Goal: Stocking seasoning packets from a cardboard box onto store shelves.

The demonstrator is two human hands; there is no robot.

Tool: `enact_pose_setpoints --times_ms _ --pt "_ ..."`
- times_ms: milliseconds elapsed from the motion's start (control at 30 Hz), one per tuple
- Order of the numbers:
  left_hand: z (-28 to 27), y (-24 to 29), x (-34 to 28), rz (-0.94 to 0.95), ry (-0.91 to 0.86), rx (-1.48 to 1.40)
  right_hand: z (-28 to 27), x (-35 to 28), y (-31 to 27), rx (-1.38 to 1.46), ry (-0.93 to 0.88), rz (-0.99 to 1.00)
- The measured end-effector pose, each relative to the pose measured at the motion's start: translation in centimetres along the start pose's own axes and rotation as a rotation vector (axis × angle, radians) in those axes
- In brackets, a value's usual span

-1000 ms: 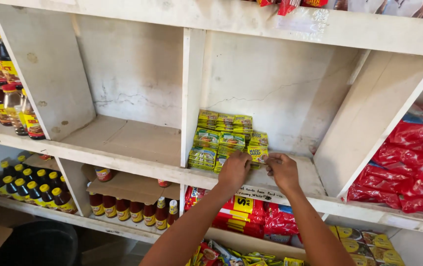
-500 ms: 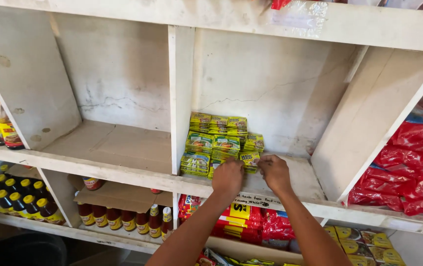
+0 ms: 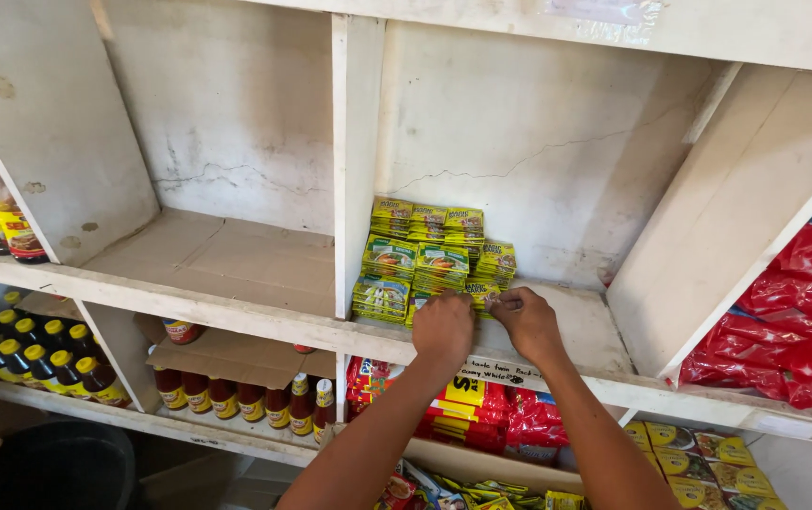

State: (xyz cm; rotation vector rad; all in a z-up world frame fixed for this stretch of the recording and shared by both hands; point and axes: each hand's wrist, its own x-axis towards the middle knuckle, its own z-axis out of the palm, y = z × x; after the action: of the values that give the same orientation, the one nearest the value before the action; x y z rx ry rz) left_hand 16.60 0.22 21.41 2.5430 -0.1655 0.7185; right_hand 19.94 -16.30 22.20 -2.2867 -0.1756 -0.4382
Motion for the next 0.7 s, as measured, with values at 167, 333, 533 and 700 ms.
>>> enact_pose_setpoints --times_ms 167,333,533,700 --pt "0.4 -0.2 -0.1 0.019 0.041 -0.008 0.6 -0.1 1.0 0.002 0.000 -0.033" --pt "-0.5 0.1 -0.6 0.003 0.115 -0.067 1.2 0.6 2.4 -0.065 0.078 -0.129" --pt "-0.6 0.1 -0.8 -0.002 0.143 -0.090 0.7 0.3 0.8 -0.053 -0.011 0.027" --pt "-0.4 0.2 -0.7 -0.014 0.153 -0.076 1.2 1.0 1.9 -0.051 -0.006 -0.001"
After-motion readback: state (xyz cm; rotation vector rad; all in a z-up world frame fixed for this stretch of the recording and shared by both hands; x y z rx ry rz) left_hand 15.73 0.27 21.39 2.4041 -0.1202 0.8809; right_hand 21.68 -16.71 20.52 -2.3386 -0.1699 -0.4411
